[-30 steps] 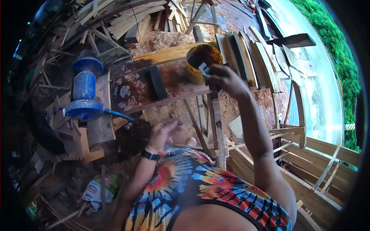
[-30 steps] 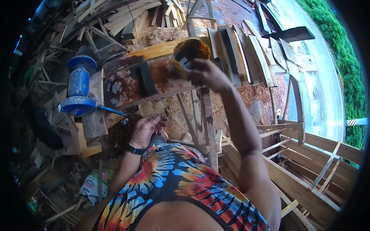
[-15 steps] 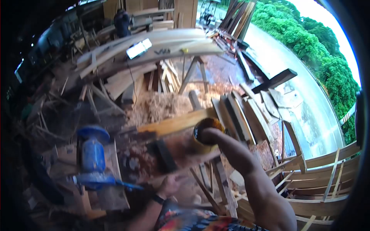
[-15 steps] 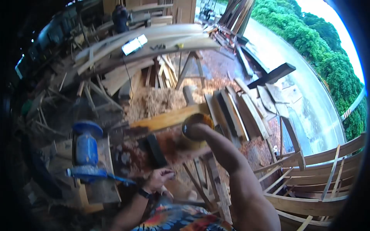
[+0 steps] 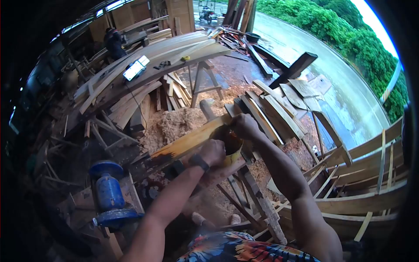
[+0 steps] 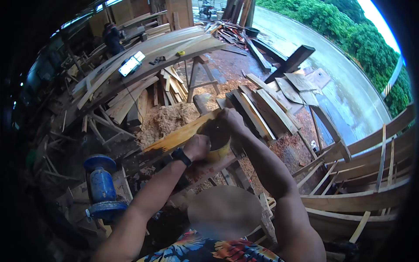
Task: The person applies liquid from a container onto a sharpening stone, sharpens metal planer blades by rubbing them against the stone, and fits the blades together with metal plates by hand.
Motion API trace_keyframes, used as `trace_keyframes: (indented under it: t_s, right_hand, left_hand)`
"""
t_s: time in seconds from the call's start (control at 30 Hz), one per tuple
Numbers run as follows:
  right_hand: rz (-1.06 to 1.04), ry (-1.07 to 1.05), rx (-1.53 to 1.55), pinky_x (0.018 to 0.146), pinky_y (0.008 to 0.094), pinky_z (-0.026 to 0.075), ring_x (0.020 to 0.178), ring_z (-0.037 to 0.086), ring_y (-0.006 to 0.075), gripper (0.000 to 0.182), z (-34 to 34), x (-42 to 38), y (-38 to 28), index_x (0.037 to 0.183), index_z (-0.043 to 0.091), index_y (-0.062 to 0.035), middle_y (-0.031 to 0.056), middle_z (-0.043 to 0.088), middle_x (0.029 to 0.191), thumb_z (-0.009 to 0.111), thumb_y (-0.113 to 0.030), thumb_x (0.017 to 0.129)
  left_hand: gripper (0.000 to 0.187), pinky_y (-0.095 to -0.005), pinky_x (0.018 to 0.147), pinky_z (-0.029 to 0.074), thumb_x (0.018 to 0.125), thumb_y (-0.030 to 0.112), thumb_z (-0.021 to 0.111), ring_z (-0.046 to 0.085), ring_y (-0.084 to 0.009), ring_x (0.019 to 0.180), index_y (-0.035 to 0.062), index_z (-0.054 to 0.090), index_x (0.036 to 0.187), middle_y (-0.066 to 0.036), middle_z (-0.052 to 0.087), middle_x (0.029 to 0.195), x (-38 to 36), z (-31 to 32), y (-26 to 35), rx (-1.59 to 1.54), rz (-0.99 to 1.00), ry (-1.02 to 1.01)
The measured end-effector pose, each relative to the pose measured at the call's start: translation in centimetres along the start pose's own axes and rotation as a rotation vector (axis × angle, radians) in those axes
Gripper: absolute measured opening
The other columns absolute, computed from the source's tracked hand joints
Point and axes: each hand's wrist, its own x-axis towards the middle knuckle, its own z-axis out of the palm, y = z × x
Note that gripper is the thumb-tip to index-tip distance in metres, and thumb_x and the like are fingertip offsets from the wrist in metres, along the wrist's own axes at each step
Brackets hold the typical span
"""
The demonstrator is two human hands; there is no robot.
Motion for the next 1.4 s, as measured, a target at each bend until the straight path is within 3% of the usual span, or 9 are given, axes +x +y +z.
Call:
trace_keyframes:
  t_s: [0.3,0.37,0.53,0.57,0.63,0.93,1.1,1.17,1.4]
  right_hand:
    - [0.105,0.258,0.698,0.071,0.0290,0.056,0.076,0.069,0.0114,0.018,-2.0,-4.4,-0.4,0.096,0.078,0.0006,0.0081,0.077,0.085,0.070,-0.003,0.080]
    - [0.055,0.279,0.729,0.069,0.0289,0.056,0.074,0.068,0.0116,0.018,-1.5,-5.0,-0.3,0.096,0.077,0.0019,0.0075,0.076,0.083,0.069,-0.002,0.080]
    - [-0.115,0.323,0.650,0.060,0.0311,0.056,0.069,0.067,0.0114,0.012,-0.5,-5.4,1.5,0.087,0.074,0.0022,0.0088,0.073,0.080,0.065,0.000,0.079]
    - [-0.610,0.586,0.156,0.068,0.0353,0.059,0.078,0.073,0.0222,0.020,0.7,-3.8,4.5,0.090,0.079,-0.0050,0.0122,0.076,0.089,0.076,-0.007,0.070]
    - [-0.109,0.355,0.882,0.074,0.0341,0.055,0.087,0.070,0.0199,0.028,-0.1,-5.0,2.9,0.096,0.078,-0.0057,0.0089,0.076,0.098,0.071,-0.005,0.069]
    - [-0.103,0.314,0.721,0.076,0.0279,0.058,0.085,0.071,0.0133,0.027,3.4,-2.9,0.5,0.121,0.072,-0.0013,0.0055,0.076,0.100,0.065,-0.007,0.096]
    - [-0.231,-0.229,0.450,0.073,0.0327,0.058,0.078,0.073,0.0141,0.026,10.0,-5.0,-3.3,0.112,0.076,-0.0092,0.0112,0.078,0.094,0.068,-0.026,0.093]
    - [-0.184,-0.333,0.388,0.074,0.0384,0.059,0.081,0.076,0.0228,0.027,13.8,-6.0,-4.4,0.106,0.076,-0.0095,0.0132,0.076,0.092,0.070,-0.032,0.092]
    - [-0.208,-0.431,0.324,0.073,0.0390,0.057,0.077,0.074,0.0300,0.038,22.3,-8.6,-3.8,0.092,0.078,-0.0100,0.0134,0.073,0.079,0.079,-0.047,0.084]
  left_hand:
    - [0.028,-0.0422,0.094,0.052,0.085,0.021,0.060,0.070,-0.0371,0.104,0.0029,0.077,0.099,-0.019,0.075,0.108,12.8,11.6,-9.1,0.246,0.101,-0.725]
    - [0.034,-0.0405,0.095,0.050,0.085,0.021,0.064,0.070,-0.0328,0.103,0.0008,0.074,0.110,-0.016,0.074,0.100,10.2,11.9,-8.1,0.612,0.300,0.195]
    - [0.037,-0.0390,0.092,0.052,0.086,0.027,0.067,0.069,-0.0243,0.106,0.0080,0.074,0.117,-0.013,0.074,0.113,10.2,5.0,-1.0,0.351,0.193,-0.506]
    - [0.037,-0.0379,0.091,0.054,0.086,0.027,0.069,0.070,-0.0222,0.104,0.0086,0.075,0.117,-0.012,0.074,0.111,10.4,3.9,-0.8,0.255,0.217,-0.632]
    - [0.037,-0.0370,0.088,0.055,0.085,0.027,0.072,0.070,-0.0204,0.102,0.0086,0.075,0.117,-0.011,0.075,0.110,10.3,1.2,-0.5,0.119,0.252,-0.686]
    - [0.032,-0.0384,0.085,0.056,0.090,0.027,0.072,0.071,-0.0231,0.095,0.0033,0.075,0.112,-0.013,0.075,0.107,1.5,-10.7,-0.3,-0.116,0.035,0.085]
    - [0.030,-0.0433,0.086,0.055,0.091,0.029,0.075,0.069,-0.0272,0.097,0.0010,0.075,0.103,-0.014,0.073,0.106,-5.2,-9.4,-6.4,-0.229,-0.018,0.081]
    - [0.030,-0.0318,0.084,0.054,0.087,0.010,0.075,0.065,-0.0129,0.084,0.0032,0.073,0.116,-0.002,0.072,0.091,-8.0,-4.6,-11.1,-0.414,-0.156,0.040]
    - [0.039,-0.0366,0.091,0.053,0.080,0.018,0.080,0.068,-0.0237,0.099,0.0119,0.075,0.119,-0.012,0.073,0.104,-15.0,2.7,-15.8,-0.243,-0.284,0.039]
